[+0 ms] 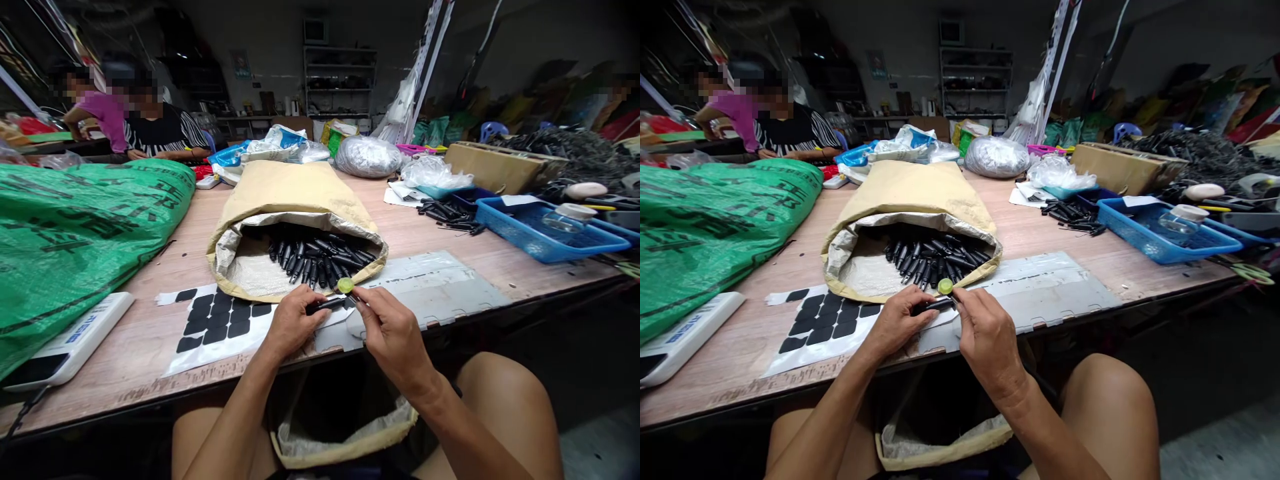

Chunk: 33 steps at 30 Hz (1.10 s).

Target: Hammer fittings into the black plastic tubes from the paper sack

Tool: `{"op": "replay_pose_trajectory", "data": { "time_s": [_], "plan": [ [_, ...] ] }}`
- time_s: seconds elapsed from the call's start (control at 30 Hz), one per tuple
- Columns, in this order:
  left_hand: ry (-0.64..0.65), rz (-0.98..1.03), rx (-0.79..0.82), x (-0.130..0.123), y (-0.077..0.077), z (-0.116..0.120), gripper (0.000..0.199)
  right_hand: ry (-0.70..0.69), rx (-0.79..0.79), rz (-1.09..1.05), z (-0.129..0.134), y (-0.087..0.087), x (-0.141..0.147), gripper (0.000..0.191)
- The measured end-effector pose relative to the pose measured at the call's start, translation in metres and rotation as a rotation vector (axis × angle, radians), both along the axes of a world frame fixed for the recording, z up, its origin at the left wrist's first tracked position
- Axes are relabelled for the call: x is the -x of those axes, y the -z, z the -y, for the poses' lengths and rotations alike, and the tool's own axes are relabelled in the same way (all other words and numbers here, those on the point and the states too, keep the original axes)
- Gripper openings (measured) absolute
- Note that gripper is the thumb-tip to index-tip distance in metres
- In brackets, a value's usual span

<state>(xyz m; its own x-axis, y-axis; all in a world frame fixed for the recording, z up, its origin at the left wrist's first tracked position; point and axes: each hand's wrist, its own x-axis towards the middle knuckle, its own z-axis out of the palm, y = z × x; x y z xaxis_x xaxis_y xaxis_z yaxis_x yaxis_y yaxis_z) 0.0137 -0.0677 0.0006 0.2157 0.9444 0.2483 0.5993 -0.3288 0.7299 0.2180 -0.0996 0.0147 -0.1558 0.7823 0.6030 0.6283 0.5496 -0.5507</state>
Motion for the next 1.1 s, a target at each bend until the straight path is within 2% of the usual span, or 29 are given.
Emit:
{"op": "replay_pose_trajectory", "data": {
  "time_s": [0.17,0.27,0.37,0.47,0.53,0.63,0.77,0.87,0.97,1.03,1.1],
  "plan": [
    [-0.002,-0.004,-0.007,0.000,0.001,-0.001,0.015,-0.002,0.079,0.040,0.002,0.004,-0.002,0.034],
    [-0.016,-0.027,0.004,-0.001,-0.001,0.000,0.012,0.046,0.041,-0.019,-0.003,0.001,-0.015,0.032],
    [-0.033,-0.060,0.008,-0.002,-0.004,0.002,0.011,0.216,0.009,-0.013,-0.022,-0.003,-0.041,0.031],
    [-0.038,-0.096,0.007,-0.003,-0.005,0.003,0.015,0.480,0.082,0.131,-0.051,-0.001,-0.069,0.030],
    [-0.036,-0.117,0.001,-0.004,-0.004,0.003,0.016,0.590,0.150,0.242,-0.068,0.005,-0.082,0.030],
    [-0.031,-0.138,-0.010,-0.002,-0.001,0.000,0.013,0.640,0.196,0.371,-0.084,0.017,-0.088,0.032],
    [0.001,-0.149,-0.042,-0.002,-0.005,0.001,0.014,0.654,0.152,0.441,-0.086,0.025,-0.085,0.032],
    [0.100,-0.126,-0.045,-0.009,-0.018,0.022,0.016,0.649,0.133,0.461,-0.084,0.025,-0.084,0.031],
    [0.314,-0.124,0.064,-0.024,-0.024,0.060,0.017,0.648,0.123,0.478,-0.083,0.025,-0.085,0.030],
    [0.403,-0.176,0.173,-0.034,-0.013,0.085,0.017,0.658,0.115,0.486,-0.084,0.026,-0.085,0.029],
    [0.362,-0.277,0.296,-0.041,0.013,0.102,0.017,0.662,0.113,0.495,-0.085,0.027,-0.085,0.028]
  ]
}}
